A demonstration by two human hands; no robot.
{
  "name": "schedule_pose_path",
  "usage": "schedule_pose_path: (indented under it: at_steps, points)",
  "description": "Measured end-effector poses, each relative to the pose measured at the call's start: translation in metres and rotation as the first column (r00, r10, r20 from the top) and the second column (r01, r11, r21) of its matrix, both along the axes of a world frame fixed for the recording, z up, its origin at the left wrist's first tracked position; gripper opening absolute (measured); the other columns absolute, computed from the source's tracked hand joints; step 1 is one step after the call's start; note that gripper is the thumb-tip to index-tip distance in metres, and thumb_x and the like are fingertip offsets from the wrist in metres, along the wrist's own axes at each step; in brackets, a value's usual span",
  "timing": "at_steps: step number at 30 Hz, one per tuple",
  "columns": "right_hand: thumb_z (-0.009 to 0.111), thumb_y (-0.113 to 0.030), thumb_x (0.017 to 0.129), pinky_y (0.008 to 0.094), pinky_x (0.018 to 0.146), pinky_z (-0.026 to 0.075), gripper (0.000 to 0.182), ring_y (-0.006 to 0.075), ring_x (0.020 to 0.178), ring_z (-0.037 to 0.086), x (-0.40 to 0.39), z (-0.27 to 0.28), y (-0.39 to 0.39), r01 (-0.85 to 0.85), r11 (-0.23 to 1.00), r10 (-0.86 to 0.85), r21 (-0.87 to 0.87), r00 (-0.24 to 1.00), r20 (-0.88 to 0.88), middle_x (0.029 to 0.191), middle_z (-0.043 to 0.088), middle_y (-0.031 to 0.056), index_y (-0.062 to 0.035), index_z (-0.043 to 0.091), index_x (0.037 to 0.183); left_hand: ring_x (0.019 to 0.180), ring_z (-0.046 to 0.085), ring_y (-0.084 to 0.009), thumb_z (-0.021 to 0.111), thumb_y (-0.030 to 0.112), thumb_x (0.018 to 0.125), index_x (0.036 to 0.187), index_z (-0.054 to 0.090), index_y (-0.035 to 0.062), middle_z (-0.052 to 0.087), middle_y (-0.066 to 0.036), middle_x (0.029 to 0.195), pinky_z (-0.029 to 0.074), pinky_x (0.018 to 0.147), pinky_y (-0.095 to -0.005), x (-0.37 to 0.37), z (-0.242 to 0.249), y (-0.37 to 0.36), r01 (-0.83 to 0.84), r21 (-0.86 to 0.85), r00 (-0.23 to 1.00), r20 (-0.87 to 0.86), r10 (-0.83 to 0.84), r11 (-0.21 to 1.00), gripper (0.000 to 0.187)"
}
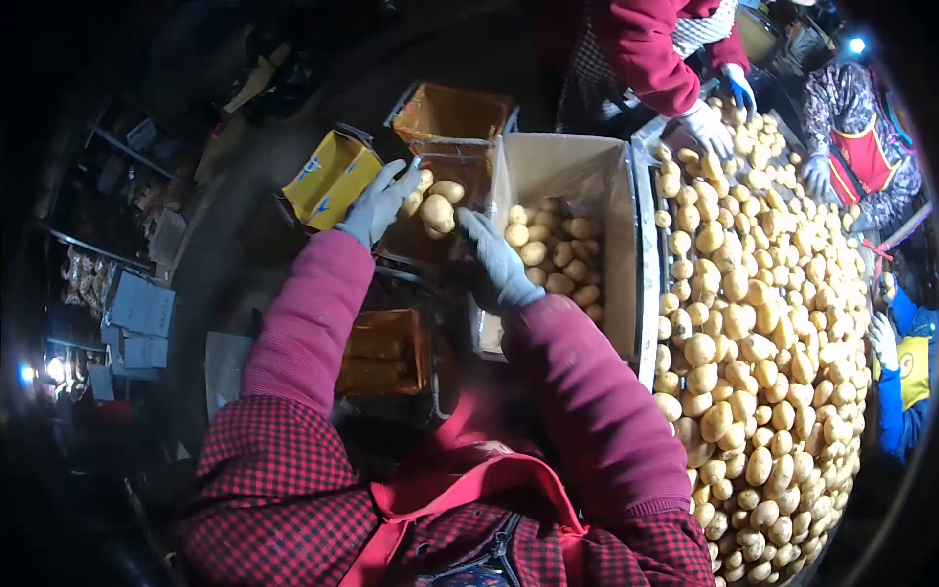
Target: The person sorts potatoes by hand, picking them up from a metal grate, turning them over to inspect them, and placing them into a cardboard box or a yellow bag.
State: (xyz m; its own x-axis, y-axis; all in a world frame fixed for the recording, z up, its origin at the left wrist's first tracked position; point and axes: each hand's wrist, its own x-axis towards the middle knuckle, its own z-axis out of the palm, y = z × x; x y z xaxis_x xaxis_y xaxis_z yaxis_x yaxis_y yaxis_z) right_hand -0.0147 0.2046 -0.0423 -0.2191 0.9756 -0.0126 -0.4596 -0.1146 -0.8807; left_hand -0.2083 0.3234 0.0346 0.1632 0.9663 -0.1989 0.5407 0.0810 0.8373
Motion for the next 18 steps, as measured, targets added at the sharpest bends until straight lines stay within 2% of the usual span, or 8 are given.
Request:
schedule_pose_path:
  at_steps: [1, 2, 5, 9, 13, 15, 17, 18]
  points:
    - [0.058, -0.050, 0.104, 0.0513, 0.099, 0.054, 0.061, 0.0354, 0.116, 0.065, 0.007, 0.026, -0.027, 0.010, 0.967, -0.027, -0.254, 0.998, -0.062, 0.150, 0.051, 0.0134, -0.0134, 0.047, 0.152, 0.140, 0.052, -0.0311, 0.063, 0.055, 0.096, 0.155, 0.046, 0.0062, 0.055, -0.021, 0.151, 0.038, 0.117, -0.0399, -0.002, -0.010, 0.000, 0.001, 0.032, 0.994, -0.108, 0.002, 1.000, 0.078]
    - [0.055, -0.050, 0.105, 0.0516, 0.101, 0.052, 0.061, 0.0376, 0.119, 0.064, 0.013, 0.055, -0.053, 0.030, 0.868, -0.107, -0.496, 0.986, -0.127, 0.154, 0.048, 0.0135, -0.0147, 0.046, 0.154, 0.139, 0.052, -0.0311, 0.064, 0.050, 0.097, 0.154, 0.046, 0.0050, 0.055, -0.021, 0.150, 0.039, 0.116, -0.0392, -0.005, -0.030, -0.002, 0.015, 0.015, 1.000, -0.001, -0.015, 1.000, 0.075]
    - [0.057, -0.049, 0.105, 0.0466, 0.098, 0.051, 0.062, 0.0308, 0.115, 0.066, 0.053, 0.069, -0.113, 0.069, 0.846, -0.122, -0.529, 0.990, -0.066, 0.150, 0.055, 0.0124, -0.0145, 0.047, 0.155, 0.135, 0.054, -0.0293, 0.066, 0.034, 0.102, 0.152, 0.048, 0.0024, 0.054, -0.022, 0.149, 0.043, 0.113, -0.0378, 0.027, -0.052, -0.044, 0.090, 0.010, 0.970, 0.225, -0.090, 0.996, 0.062]
    - [0.058, -0.042, 0.107, 0.0367, 0.087, 0.055, 0.052, 0.0241, 0.109, 0.068, 0.110, 0.079, -0.197, 0.344, 0.871, -0.339, -0.350, 0.938, 0.078, 0.137, 0.063, 0.0099, -0.0116, 0.053, 0.149, 0.129, 0.058, -0.0270, 0.065, 0.021, 0.103, 0.146, 0.052, -0.0015, 0.057, -0.019, 0.146, 0.048, 0.109, -0.0399, 0.109, -0.072, -0.100, 0.218, 0.278, 0.886, 0.346, -0.309, 0.935, 0.050]
    - [0.055, -0.033, 0.110, 0.0319, 0.081, 0.057, 0.039, 0.0139, 0.104, 0.065, 0.148, 0.096, -0.282, 0.631, 0.669, -0.637, -0.393, 0.759, 0.135, 0.127, 0.066, 0.0051, -0.0126, 0.061, 0.143, 0.125, 0.061, -0.0384, 0.072, 0.028, 0.094, 0.136, 0.063, 0.0037, 0.064, -0.022, 0.133, 0.046, 0.110, -0.0466, 0.221, -0.031, -0.188, 0.482, 0.716, 0.720, 0.004, -0.694, 0.505, 0.049]
    - [0.055, -0.028, 0.110, 0.0330, 0.089, 0.056, 0.038, 0.0147, 0.113, 0.064, 0.162, 0.106, -0.322, 0.750, 0.536, -0.708, -0.387, 0.649, 0.277, 0.128, 0.067, 0.0065, -0.0086, 0.061, 0.142, 0.135, 0.051, -0.0405, 0.072, 0.046, 0.089, 0.143, 0.058, 0.0087, 0.057, -0.022, 0.141, 0.037, 0.115, -0.0516, 0.264, -0.029, -0.231, 0.662, 0.671, 0.615, -0.229, -0.754, 0.336, 0.067]
    - [0.055, -0.024, 0.110, 0.0321, 0.096, 0.054, 0.039, 0.0160, 0.116, 0.064, 0.178, 0.077, -0.362, 0.882, 0.470, -0.778, -0.006, 0.418, 0.469, 0.130, 0.067, 0.0084, -0.0030, 0.060, 0.142, 0.144, 0.040, -0.0425, 0.068, 0.052, 0.090, 0.150, 0.052, 0.0120, 0.046, -0.021, 0.153, 0.030, 0.118, -0.0542, 0.299, -0.014, -0.266, 0.774, 0.625, 0.424, -0.389, -0.818, 0.104, 0.074]
    - [0.055, -0.022, 0.109, 0.0310, 0.099, 0.053, 0.040, 0.0184, 0.113, 0.067, 0.181, 0.074, -0.374, 0.918, 0.394, -0.807, 0.046, 0.322, 0.495, 0.128, 0.070, 0.0093, 0.0013, 0.059, 0.141, 0.145, 0.038, -0.0432, 0.067, 0.051, 0.090, 0.151, 0.051, 0.0151, 0.045, -0.020, 0.154, 0.027, 0.118, -0.0566, 0.314, -0.019, -0.278, 0.790, 0.612, 0.376, -0.445, -0.813, 0.030, 0.072]
